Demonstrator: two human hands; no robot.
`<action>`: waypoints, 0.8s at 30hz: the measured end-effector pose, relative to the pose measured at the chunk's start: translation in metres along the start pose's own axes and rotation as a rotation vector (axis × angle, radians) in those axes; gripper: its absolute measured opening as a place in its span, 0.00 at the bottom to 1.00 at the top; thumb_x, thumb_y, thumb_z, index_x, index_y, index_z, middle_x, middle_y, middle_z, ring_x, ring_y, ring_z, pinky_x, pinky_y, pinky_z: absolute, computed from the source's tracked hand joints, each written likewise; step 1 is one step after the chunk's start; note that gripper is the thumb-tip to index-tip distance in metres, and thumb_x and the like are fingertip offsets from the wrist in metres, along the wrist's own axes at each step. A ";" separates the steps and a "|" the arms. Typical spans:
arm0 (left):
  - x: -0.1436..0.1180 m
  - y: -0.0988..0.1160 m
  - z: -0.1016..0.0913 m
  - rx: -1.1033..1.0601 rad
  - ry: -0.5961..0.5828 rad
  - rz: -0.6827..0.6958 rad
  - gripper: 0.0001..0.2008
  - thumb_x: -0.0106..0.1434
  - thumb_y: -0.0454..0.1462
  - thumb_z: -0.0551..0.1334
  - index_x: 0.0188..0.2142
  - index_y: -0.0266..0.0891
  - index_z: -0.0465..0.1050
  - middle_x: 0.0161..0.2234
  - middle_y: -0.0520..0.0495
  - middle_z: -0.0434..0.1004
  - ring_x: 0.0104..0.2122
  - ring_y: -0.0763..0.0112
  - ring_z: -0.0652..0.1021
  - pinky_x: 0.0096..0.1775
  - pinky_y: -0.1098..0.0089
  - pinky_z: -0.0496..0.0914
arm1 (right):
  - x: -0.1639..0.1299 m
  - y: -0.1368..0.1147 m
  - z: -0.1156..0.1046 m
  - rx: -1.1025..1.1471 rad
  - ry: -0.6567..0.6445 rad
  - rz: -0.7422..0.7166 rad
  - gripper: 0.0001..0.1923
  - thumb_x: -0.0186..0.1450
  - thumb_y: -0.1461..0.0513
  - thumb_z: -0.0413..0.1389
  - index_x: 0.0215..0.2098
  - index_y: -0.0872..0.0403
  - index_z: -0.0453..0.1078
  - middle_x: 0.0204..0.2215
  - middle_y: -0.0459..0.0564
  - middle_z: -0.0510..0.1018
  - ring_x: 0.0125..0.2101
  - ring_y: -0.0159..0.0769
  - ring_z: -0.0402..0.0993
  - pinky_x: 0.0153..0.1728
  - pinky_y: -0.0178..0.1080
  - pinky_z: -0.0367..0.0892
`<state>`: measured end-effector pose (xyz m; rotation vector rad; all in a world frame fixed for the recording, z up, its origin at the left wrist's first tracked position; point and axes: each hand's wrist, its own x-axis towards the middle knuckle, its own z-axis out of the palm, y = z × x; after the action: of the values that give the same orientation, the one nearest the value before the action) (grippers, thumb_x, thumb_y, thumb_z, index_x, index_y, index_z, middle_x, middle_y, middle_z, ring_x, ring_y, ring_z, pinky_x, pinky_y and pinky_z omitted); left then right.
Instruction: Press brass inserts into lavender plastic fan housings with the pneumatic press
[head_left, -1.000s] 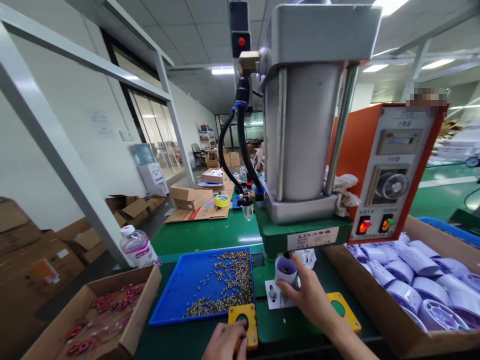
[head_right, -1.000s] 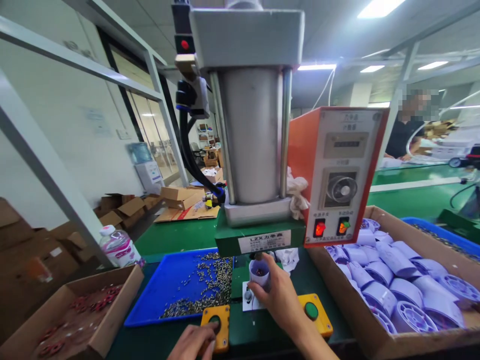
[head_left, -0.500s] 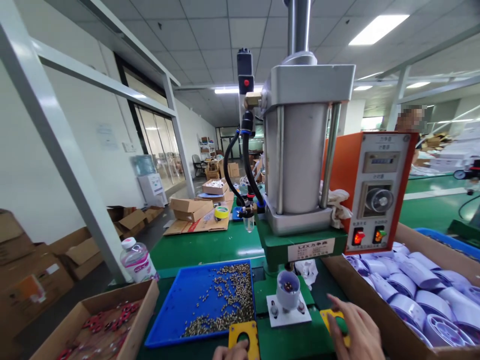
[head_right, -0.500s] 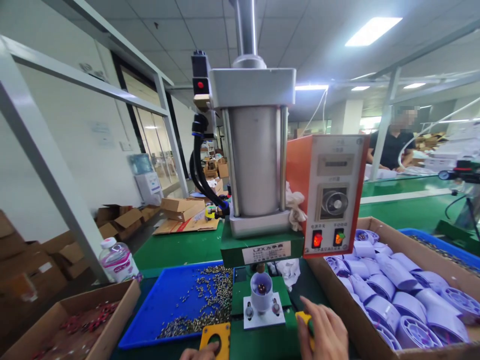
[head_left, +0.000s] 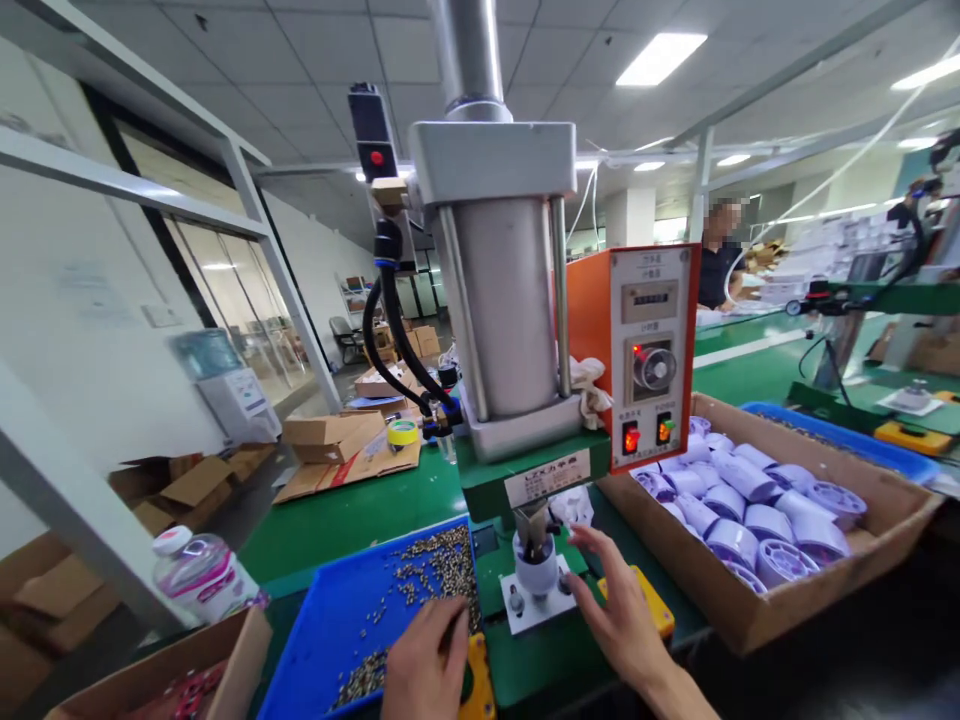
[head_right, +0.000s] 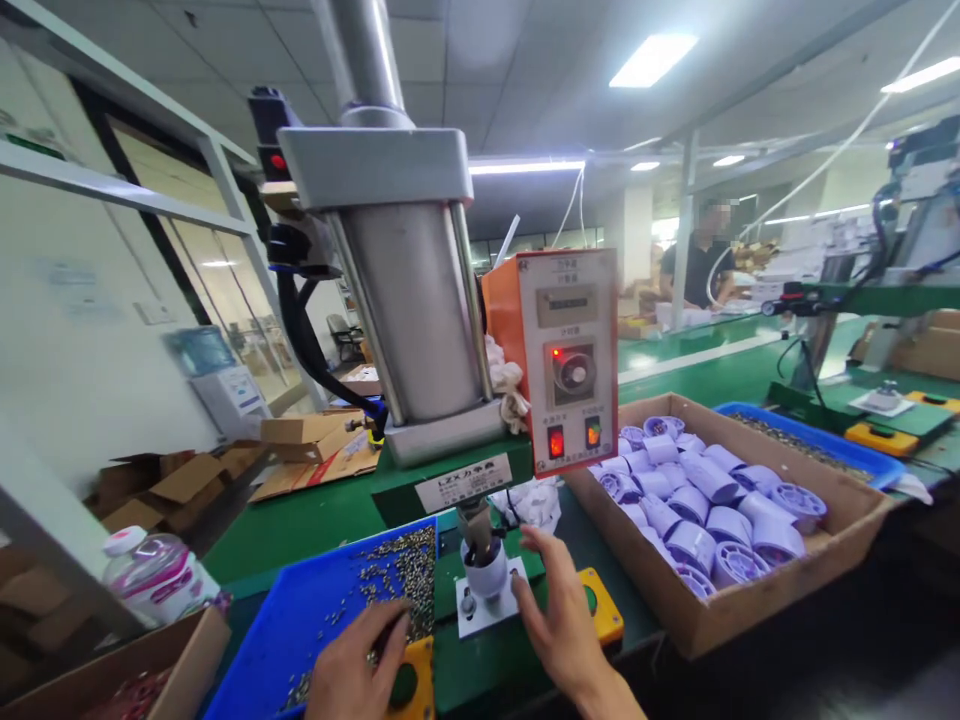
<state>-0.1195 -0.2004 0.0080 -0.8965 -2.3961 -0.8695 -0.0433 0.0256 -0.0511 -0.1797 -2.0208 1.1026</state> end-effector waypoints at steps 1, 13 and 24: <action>0.012 0.007 -0.002 -0.006 -0.021 -0.035 0.13 0.63 0.43 0.55 0.34 0.45 0.78 0.32 0.50 0.82 0.32 0.68 0.81 0.36 0.71 0.75 | 0.007 -0.008 0.007 0.073 -0.042 -0.009 0.28 0.63 0.60 0.53 0.61 0.49 0.54 0.54 0.53 0.70 0.53 0.42 0.69 0.52 0.45 0.67; 0.093 0.072 0.006 0.021 -0.407 0.018 0.11 0.60 0.32 0.54 0.35 0.38 0.75 0.40 0.43 0.80 0.44 0.62 0.77 0.48 0.63 0.68 | 0.025 -0.032 0.038 0.284 -0.144 0.106 0.31 0.54 0.65 0.58 0.56 0.53 0.61 0.53 0.54 0.72 0.55 0.44 0.67 0.56 0.45 0.62; 0.095 0.080 0.019 0.325 -0.525 0.092 0.09 0.62 0.36 0.56 0.40 0.39 0.74 0.42 0.43 0.79 0.46 0.60 0.76 0.48 0.64 0.69 | 0.030 -0.031 0.035 0.354 -0.178 0.085 0.34 0.54 0.65 0.59 0.59 0.52 0.59 0.53 0.53 0.72 0.53 0.43 0.69 0.56 0.46 0.62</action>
<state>-0.1332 -0.0997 0.0814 -1.1985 -2.7875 -0.2038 -0.0806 -0.0023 -0.0204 0.0158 -1.9457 1.5555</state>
